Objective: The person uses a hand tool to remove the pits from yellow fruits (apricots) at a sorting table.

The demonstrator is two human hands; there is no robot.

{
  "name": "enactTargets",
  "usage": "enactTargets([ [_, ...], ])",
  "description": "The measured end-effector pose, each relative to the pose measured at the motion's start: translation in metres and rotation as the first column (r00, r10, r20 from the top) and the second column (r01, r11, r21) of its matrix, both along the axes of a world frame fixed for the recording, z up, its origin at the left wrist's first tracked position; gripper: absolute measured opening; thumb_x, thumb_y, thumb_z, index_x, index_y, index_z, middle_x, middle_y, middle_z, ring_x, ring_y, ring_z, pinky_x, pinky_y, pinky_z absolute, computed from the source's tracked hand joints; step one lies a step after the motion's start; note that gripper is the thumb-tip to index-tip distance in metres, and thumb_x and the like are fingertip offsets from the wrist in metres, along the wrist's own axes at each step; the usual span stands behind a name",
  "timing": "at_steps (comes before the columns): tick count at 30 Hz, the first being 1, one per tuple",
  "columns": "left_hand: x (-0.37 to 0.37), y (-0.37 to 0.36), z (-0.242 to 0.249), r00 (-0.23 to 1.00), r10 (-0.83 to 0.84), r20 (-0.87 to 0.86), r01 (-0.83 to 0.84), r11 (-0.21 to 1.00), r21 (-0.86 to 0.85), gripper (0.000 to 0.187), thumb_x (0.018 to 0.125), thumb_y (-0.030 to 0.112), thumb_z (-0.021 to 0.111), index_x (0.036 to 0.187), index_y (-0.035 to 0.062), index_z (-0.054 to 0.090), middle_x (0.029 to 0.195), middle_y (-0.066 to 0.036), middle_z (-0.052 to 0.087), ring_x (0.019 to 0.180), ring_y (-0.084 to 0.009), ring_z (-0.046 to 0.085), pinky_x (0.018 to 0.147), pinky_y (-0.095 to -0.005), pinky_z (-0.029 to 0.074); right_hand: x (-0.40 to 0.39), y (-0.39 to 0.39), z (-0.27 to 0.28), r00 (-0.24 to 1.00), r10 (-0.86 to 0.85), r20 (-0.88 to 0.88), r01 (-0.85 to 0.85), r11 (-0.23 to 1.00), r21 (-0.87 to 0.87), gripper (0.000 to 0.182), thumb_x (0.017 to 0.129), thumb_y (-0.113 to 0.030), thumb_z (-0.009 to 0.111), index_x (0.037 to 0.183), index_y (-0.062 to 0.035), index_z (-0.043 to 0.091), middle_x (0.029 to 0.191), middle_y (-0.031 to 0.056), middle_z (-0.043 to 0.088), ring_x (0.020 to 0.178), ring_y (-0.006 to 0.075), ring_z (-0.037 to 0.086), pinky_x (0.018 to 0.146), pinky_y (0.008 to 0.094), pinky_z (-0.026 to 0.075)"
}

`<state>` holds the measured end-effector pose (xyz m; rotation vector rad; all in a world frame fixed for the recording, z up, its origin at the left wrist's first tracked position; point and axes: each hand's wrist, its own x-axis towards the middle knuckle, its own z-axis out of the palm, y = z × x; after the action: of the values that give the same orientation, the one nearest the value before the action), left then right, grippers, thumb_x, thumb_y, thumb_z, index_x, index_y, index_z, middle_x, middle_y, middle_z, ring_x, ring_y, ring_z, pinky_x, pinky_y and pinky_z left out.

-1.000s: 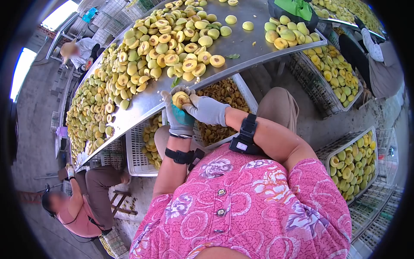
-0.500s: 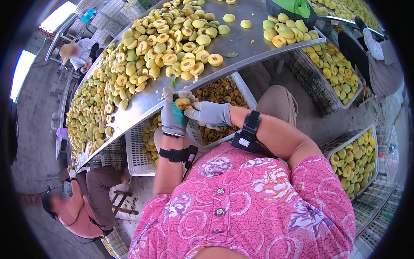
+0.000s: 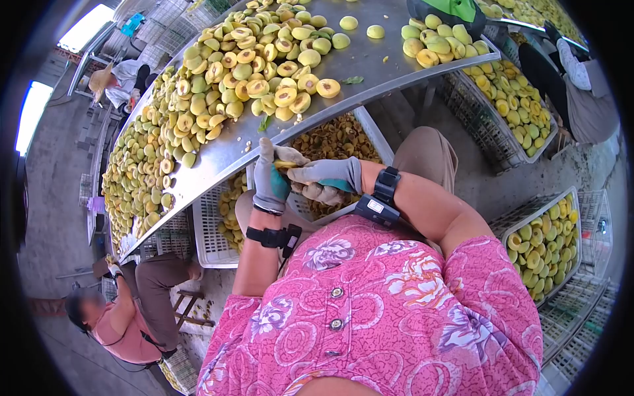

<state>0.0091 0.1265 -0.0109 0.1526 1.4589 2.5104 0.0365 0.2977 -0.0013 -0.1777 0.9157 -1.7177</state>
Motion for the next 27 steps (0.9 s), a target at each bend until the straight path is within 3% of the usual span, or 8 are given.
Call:
enactTargets([
  [4,0.001,-0.002,0.003,0.991,-0.086,-0.103,0.046,0.937,-0.347,0.061,0.094,0.055,0.050,0.070,0.0009,0.061,0.074,-0.015,0.066,0.068,-0.0235,0.064,0.066,-0.0339,0.053,0.001,0.001,-0.007,0.999,0.015,-0.037,-0.012,0.997,0.080,0.036,0.094,-0.052,0.051,0.091,-0.0162,0.049,0.055,-0.0096,0.036,0.036,0.0026,0.029,0.032,0.0200,0.020],
  [8,0.001,-0.004,-0.005,0.993,-0.099,-0.060,0.079,0.960,-0.270,0.061,0.094,0.055,0.050,0.069,0.0003,0.062,0.075,-0.016,0.066,0.069,-0.0249,0.065,0.066,-0.0337,0.053,0.000,0.003,-0.014,0.992,0.067,0.110,-0.060,0.996,-0.061,0.035,0.096,-0.049,0.049,0.092,-0.0142,0.048,0.056,-0.0094,0.035,0.036,0.0023,0.028,0.032,0.0195,0.020],
  [17,0.007,0.000,0.005,0.982,-0.022,0.186,-0.062,0.899,0.433,0.054,0.093,0.057,0.048,0.071,0.0090,0.057,0.068,-0.009,0.059,0.071,-0.0260,0.059,0.068,-0.0419,0.050,0.004,-0.008,-0.028,0.920,0.226,0.319,-0.052,0.879,-0.474,0.036,0.100,-0.045,0.045,0.097,-0.0090,0.049,0.058,-0.0087,0.033,0.036,0.0003,0.027,0.031,0.0173,0.020],
  [20,-0.001,-0.040,0.002,0.988,0.018,0.156,-0.104,0.816,0.568,0.051,0.096,0.051,0.047,0.070,0.0080,0.057,0.070,-0.008,0.058,0.072,-0.0283,0.056,0.070,-0.0424,0.048,0.008,-0.007,-0.030,0.946,0.185,0.267,-0.068,0.917,-0.393,0.037,0.100,-0.047,0.043,0.099,-0.0103,0.050,0.059,-0.0079,0.034,0.036,0.0008,0.027,0.032,0.0184,0.021],
  [22,-0.006,-0.092,-0.001,0.961,0.260,0.088,-0.275,0.900,0.338,0.048,0.098,0.044,0.048,0.076,0.0044,0.062,0.071,-0.008,0.061,0.075,-0.0244,0.058,0.073,-0.0393,0.049,0.007,-0.003,-0.031,0.974,0.043,0.223,-0.017,0.993,-0.120,0.041,0.097,-0.053,0.044,0.097,-0.0128,0.050,0.059,-0.0074,0.035,0.038,0.0025,0.030,0.035,0.0207,0.023],
  [23,-0.003,-0.120,0.005,0.871,0.492,-0.009,-0.484,0.852,-0.201,0.043,0.099,0.038,0.050,0.087,-0.0002,0.066,0.080,-0.009,0.066,0.081,-0.0192,0.060,0.077,-0.0349,0.050,0.005,-0.002,-0.030,0.975,0.045,0.219,-0.019,0.993,-0.120,0.041,0.097,-0.053,0.044,0.097,-0.0128,0.050,0.059,-0.0074,0.035,0.038,0.0025,0.030,0.035,0.0207,0.023],
  [25,-0.007,-0.154,0.008,0.750,0.494,-0.439,-0.649,0.422,-0.633,0.030,0.094,0.028,0.057,0.099,0.0008,0.068,0.101,-0.009,0.066,0.095,-0.0185,0.060,0.087,-0.0324,0.047,0.000,0.000,-0.029,0.978,-0.111,0.174,0.103,0.993,0.055,0.041,0.096,-0.054,0.045,0.095,-0.0134,0.049,0.059,-0.0074,0.036,0.040,0.0043,0.031,0.036,0.0233,0.024],
  [27,-0.017,-0.157,0.021,0.727,0.363,-0.583,-0.660,0.137,-0.739,0.031,0.090,0.028,0.061,0.106,0.0020,0.066,0.110,-0.012,0.063,0.105,-0.0238,0.057,0.095,-0.0346,0.043,-0.004,0.000,-0.029,0.973,-0.181,0.144,0.162,0.977,0.135,0.041,0.095,-0.055,0.046,0.094,-0.0137,0.049,0.060,-0.0074,0.036,0.041,0.0052,0.031,0.036,0.0246,0.024],
])
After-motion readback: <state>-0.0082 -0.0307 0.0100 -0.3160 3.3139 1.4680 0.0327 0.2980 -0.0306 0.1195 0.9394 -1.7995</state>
